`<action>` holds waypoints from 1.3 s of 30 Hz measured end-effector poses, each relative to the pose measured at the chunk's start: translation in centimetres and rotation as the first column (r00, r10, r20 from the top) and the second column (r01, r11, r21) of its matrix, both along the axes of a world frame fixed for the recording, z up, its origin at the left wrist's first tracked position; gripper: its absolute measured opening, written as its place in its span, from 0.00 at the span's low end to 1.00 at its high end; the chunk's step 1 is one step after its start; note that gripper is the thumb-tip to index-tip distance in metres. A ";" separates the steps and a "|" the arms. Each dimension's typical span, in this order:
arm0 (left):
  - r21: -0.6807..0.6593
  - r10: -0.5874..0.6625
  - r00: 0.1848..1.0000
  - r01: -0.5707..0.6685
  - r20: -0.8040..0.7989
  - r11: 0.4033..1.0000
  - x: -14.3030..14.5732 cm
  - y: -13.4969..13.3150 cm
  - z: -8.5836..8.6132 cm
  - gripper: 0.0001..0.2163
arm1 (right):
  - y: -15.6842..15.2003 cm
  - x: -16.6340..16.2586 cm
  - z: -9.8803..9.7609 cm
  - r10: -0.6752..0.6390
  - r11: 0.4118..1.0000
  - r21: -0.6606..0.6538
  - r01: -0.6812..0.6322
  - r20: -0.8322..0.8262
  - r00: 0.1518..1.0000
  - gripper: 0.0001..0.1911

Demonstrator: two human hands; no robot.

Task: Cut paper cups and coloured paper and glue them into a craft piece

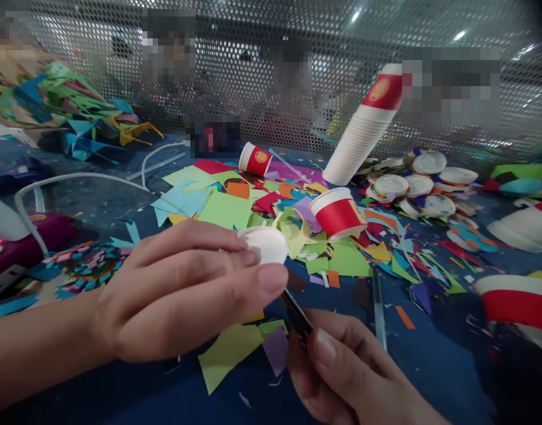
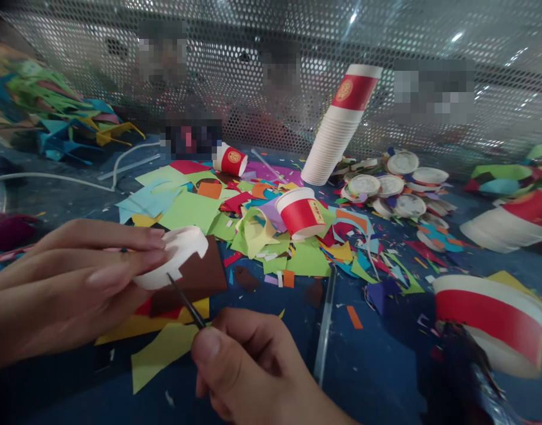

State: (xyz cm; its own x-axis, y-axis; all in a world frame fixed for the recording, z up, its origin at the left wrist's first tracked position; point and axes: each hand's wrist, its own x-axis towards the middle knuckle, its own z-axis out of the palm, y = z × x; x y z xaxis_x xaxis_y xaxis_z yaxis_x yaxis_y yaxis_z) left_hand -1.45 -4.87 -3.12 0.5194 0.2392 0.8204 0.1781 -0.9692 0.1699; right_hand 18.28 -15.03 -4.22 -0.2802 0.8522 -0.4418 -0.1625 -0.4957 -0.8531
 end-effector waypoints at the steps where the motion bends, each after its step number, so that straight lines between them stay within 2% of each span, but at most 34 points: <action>1: 0.068 -0.047 0.996 0.053 -0.077 0.996 -0.1 0.3 -0.3 0.16 | 0.0 0.0 -0.2 -0.018 0.998 0.056 0.017 0.018 1.000 0.32; 2: 0.043 -0.025 0.994 0.030 -0.104 0.999 0.0 0.6 -0.5 0.16 | 0.0 0.1 -0.3 -0.030 0.992 0.121 0.025 0.036 0.999 0.31; 4: -0.104 0.093 0.996 -0.093 0.001 0.990 0.2 1.1 -1.2 0.18 | -0.1 0.5 -0.2 -0.049 0.966 0.260 0.013 0.131 0.990 0.31; 5: -0.202 0.132 0.989 -0.117 0.060 0.972 0.4 1.2 -1.5 0.18 | -0.2 0.8 0.0 -0.066 0.940 0.340 -0.010 0.212 0.975 0.30; 6: -0.280 0.118 0.987 -0.084 0.107 0.956 0.6 1.3 -1.7 0.18 | -0.4 1.1 0.3 -0.130 0.907 0.420 -0.025 0.336 0.933 0.28; 8: -0.411 0.043 0.989 0.021 0.144 0.911 1.0 1.2 -1.9 0.16 | -0.6 1.7 0.8 -0.359 0.780 0.623 -0.069 0.535 0.764 0.22; 10: -0.496 -0.022 0.993 0.078 0.119 0.865 1.3 1.1 -1.9 0.15 | -0.7 2.2 1.2 -0.574 0.622 0.760 -0.188 0.606 0.551 0.15; 11: -0.512 -0.047 0.994 0.089 0.095 0.855 1.3 1.0 -1.9 0.15 | -0.6 2.3 1.3 -0.638 0.559 0.785 -0.265 0.612 0.467 0.14; 13: -0.502 -0.087 0.994 0.110 0.068 0.858 1.2 0.8 -1.8 0.16 | -0.2 2.6 1.0 -0.714 0.476 0.780 -0.406 0.613 0.339 0.11; 15: -0.473 -0.139 0.988 0.156 0.070 0.867 1.1 0.7 -1.9 0.19 | 0.2 3.0 0.6 -0.753 0.419 0.749 -0.513 0.602 0.264 0.11; 18: -0.449 -0.177 0.983 0.180 0.049 0.875 1.1 0.6 -2.3 0.22 | 0.7 3.4 -0.1 -0.802 0.325 0.697 -0.639 0.561 0.204 0.10; 22: -0.475 -0.169 0.985 0.164 0.034 0.864 1.2 0.6 -2.7 0.21 | 0.8 3.8 -0.3 -0.822 0.308 0.637 -0.707 0.552 0.139 0.10; 27: -0.471 -0.250 0.968 0.236 0.034 0.850 1.2 0.8 -2.1 0.16 | 0.8 3.9 -0.1 -0.845 0.290 0.639 -0.712 0.521 0.123 0.10; 32: -0.573 -0.295 0.955 0.260 0.033 0.777 1.1 0.8 -1.8 0.14 | 1.3 4.0 0.2 -0.838 0.235 0.657 -0.716 0.510 0.193 0.12; 35: -0.658 -0.335 0.939 0.298 0.073 0.692 1.0 0.7 -1.9 0.15 | 1.5 3.9 0.3 -0.790 0.260 0.680 -0.685 0.558 0.254 0.13; 39: -0.753 -0.349 0.933 0.291 0.088 0.590 0.8 0.7 -1.8 0.14 | 1.4 4.0 0.0 -0.714 0.370 0.744 -0.556 0.611 0.342 0.16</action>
